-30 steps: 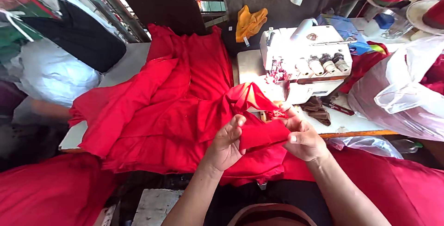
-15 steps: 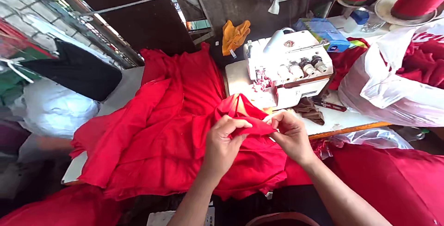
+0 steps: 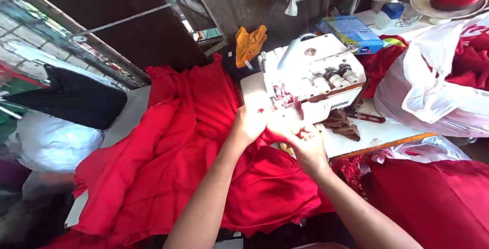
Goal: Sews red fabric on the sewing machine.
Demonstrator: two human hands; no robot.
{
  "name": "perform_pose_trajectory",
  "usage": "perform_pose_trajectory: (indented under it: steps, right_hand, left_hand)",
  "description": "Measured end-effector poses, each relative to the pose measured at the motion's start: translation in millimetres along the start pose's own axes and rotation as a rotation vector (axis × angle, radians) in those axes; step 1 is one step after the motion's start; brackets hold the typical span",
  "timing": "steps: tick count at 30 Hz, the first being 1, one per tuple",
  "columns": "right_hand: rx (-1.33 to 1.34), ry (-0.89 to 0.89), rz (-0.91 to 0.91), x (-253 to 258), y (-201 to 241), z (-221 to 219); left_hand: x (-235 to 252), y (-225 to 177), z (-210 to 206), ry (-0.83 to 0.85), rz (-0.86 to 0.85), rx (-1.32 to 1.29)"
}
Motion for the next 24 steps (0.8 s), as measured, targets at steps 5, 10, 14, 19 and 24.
perform_pose_trajectory:
  steps: [5,10,14,19,24]
  right_hand:
    - [0.06,-0.031,-0.01,-3,-11,7]
    - [-0.157,0.024,0.037,-5,0,6]
    - [-0.486,0.109,0.014,-8,10,4]
    - [-0.889,0.129,0.034,-3,28,0]
    - [-1.083,0.14,-0.039,21,48,-2]
  left_hand:
    - [0,-1,-8,-0.086,-0.06,0.081]
    - [1,-2,-8,-0.103,-0.072,0.071]
    - [2,-1,-12,-0.093,-0.032,0.031]
    - [4,4,-9,-0.134,0.062,-0.009]
    - [27,1,-7,-0.171,0.171,-0.04]
Point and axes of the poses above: each hand's wrist, its own x-axis towards the middle knuckle, its own z-axis out of the back of the hand, y = z × x, the point moved 8 cm from there along x, towards the middle knuckle, and after that the axes turned 12 degrees about y, right-handed, at the moved point
